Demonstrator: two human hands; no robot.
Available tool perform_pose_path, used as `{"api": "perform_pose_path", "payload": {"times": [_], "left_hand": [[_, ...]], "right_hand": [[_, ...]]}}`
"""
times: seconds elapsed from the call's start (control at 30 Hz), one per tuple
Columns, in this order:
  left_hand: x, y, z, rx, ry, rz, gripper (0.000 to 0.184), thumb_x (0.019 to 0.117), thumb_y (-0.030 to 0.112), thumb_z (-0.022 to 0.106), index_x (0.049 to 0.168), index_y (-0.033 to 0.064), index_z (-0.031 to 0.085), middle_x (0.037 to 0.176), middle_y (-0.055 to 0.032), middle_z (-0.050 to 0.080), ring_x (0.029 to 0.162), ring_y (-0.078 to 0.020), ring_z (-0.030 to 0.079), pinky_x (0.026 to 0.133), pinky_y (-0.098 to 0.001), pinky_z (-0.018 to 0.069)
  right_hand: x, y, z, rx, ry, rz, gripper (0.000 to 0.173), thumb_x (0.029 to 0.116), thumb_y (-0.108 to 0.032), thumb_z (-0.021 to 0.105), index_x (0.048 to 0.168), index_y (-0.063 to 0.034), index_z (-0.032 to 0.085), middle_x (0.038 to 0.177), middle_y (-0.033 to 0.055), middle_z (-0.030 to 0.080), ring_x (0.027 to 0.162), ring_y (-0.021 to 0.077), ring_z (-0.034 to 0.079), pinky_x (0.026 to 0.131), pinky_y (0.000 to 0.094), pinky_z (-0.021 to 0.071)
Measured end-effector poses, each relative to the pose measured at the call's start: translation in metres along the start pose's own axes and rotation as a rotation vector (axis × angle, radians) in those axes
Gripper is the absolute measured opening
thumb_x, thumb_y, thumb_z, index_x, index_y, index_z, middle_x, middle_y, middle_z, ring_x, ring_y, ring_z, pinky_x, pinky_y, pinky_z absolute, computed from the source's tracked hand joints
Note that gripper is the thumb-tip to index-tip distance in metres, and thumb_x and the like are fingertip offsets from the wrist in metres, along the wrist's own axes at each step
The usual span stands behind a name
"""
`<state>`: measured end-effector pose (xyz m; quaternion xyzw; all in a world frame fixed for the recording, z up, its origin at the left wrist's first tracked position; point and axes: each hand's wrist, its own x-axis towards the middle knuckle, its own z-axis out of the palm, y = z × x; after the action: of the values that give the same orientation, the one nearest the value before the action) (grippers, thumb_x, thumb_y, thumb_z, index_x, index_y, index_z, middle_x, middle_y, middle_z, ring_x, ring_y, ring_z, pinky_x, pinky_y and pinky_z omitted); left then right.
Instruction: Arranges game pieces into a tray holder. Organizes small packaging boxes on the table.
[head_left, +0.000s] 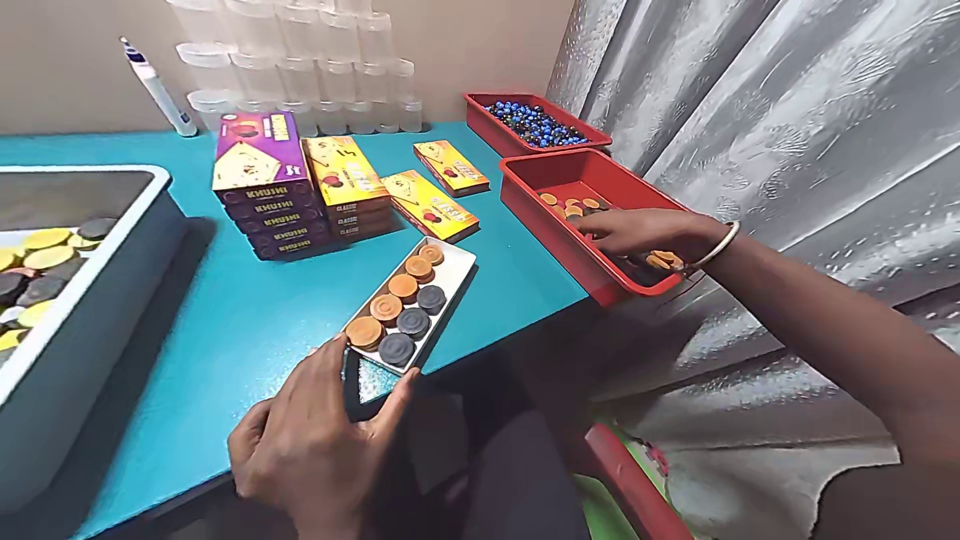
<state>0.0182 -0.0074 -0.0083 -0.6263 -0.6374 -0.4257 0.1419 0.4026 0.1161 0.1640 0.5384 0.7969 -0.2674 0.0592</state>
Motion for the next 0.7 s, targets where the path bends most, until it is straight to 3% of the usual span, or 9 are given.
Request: {"api": "perform_pose_path", "payload": {"times": [0.07, 0.17, 0.23, 0.33, 0.4, 0.47, 0.53, 0.6, 0.7], "left_hand": [[0.001, 0.000, 0.000, -0.001, 0.008, 0.000, 0.079, 0.0828, 0.075, 0.056, 0.118, 0.0075, 0.075, 0.116, -0.0107, 0.077, 0.109, -0.0262, 0.072, 0.094, -0.0521, 0.0436], [0.001, 0.000, 0.001, 0.004, 0.011, 0.004, 0.079, 0.0830, 0.075, 0.056, 0.119, 0.0074, 0.075, 0.116, -0.0112, 0.076, 0.108, -0.0261, 0.072, 0.094, -0.0521, 0.0435], [0.000, -0.002, 0.002, 0.010, 0.016, 0.013, 0.080, 0.0832, 0.076, 0.055, 0.119, 0.0072, 0.075, 0.116, -0.0108, 0.077, 0.108, -0.0257, 0.072, 0.094, -0.0522, 0.0434], [-0.001, -0.003, 0.003, 0.007, 0.013, 0.024, 0.079, 0.0835, 0.075, 0.056, 0.119, 0.0069, 0.074, 0.116, -0.0117, 0.076, 0.108, -0.0257, 0.072, 0.093, -0.0526, 0.0432], [-0.001, -0.003, 0.003, 0.003, 0.005, 0.019, 0.079, 0.0834, 0.075, 0.056, 0.119, 0.0071, 0.074, 0.117, -0.0121, 0.076, 0.109, -0.0261, 0.072, 0.094, -0.0534, 0.0433], [0.000, -0.002, 0.002, -0.002, -0.007, 0.012, 0.080, 0.0830, 0.075, 0.056, 0.121, 0.0070, 0.074, 0.117, -0.0125, 0.076, 0.110, -0.0269, 0.072, 0.095, -0.0541, 0.0430], [0.000, -0.002, 0.001, -0.002, -0.018, 0.012, 0.080, 0.0832, 0.075, 0.056, 0.122, 0.0068, 0.073, 0.117, -0.0130, 0.076, 0.110, -0.0276, 0.072, 0.095, -0.0550, 0.0427], [0.000, -0.003, 0.001, -0.006, -0.021, 0.020, 0.080, 0.0838, 0.074, 0.056, 0.122, 0.0057, 0.073, 0.118, -0.0138, 0.076, 0.110, -0.0282, 0.071, 0.095, -0.0553, 0.0424], [0.000, -0.003, -0.001, -0.004, -0.033, 0.033, 0.080, 0.0840, 0.073, 0.057, 0.123, 0.0051, 0.072, 0.119, -0.0146, 0.075, 0.111, -0.0290, 0.071, 0.096, -0.0550, 0.0424]], "right_hand": [[-0.004, 0.003, 0.001, 0.162, 0.002, 0.023, 0.028, 0.1056, -0.008, 0.045, 0.126, -0.0047, 0.064, 0.107, 0.0026, 0.068, 0.093, 0.0032, 0.063, 0.084, 0.0259, 0.0536], [-0.006, 0.003, 0.007, 0.336, 0.043, 0.091, 0.024, 0.1074, -0.011, 0.046, 0.121, -0.0062, 0.065, 0.096, -0.0011, 0.069, 0.082, 0.0000, 0.063, 0.075, 0.0201, 0.0536], [-0.005, 0.007, 0.009, 0.354, 0.065, 0.097, 0.024, 0.1088, -0.012, 0.044, 0.120, -0.0057, 0.065, 0.092, -0.0007, 0.067, 0.079, 0.0010, 0.062, 0.072, 0.0204, 0.0529], [-0.007, 0.005, 0.008, 0.351, 0.093, 0.088, 0.034, 0.1124, -0.019, 0.034, 0.121, -0.0042, 0.063, 0.096, 0.0008, 0.066, 0.085, 0.0025, 0.064, 0.078, 0.0225, 0.0546], [-0.003, 0.007, 0.012, 0.411, 0.115, 0.069, 0.028, 0.1115, -0.016, 0.037, 0.112, -0.0059, 0.063, 0.088, -0.0013, 0.065, 0.078, 0.0011, 0.063, 0.072, 0.0201, 0.0545], [0.001, 0.011, 0.016, 0.436, 0.107, 0.044, 0.019, 0.1086, -0.009, 0.043, 0.111, -0.0057, 0.062, 0.087, -0.0011, 0.064, 0.075, 0.0007, 0.061, 0.069, 0.0188, 0.0525], [0.003, 0.010, 0.018, 0.420, 0.119, 0.041, 0.017, 0.1062, -0.004, 0.047, 0.120, -0.0043, 0.058, 0.090, 0.0010, 0.064, 0.074, 0.0001, 0.060, 0.068, 0.0184, 0.0511], [0.003, 0.008, 0.017, 0.401, 0.130, 0.027, 0.031, 0.1041, -0.001, 0.050, 0.135, -0.0026, 0.052, 0.104, 0.0054, 0.066, 0.082, 0.0012, 0.062, 0.074, 0.0204, 0.0527], [0.004, 0.010, 0.016, 0.399, 0.124, -0.025, 0.032, 0.1026, -0.001, 0.052, 0.134, -0.0033, 0.054, 0.111, 0.0068, 0.067, 0.088, 0.0035, 0.065, 0.077, 0.0226, 0.0553]]}}
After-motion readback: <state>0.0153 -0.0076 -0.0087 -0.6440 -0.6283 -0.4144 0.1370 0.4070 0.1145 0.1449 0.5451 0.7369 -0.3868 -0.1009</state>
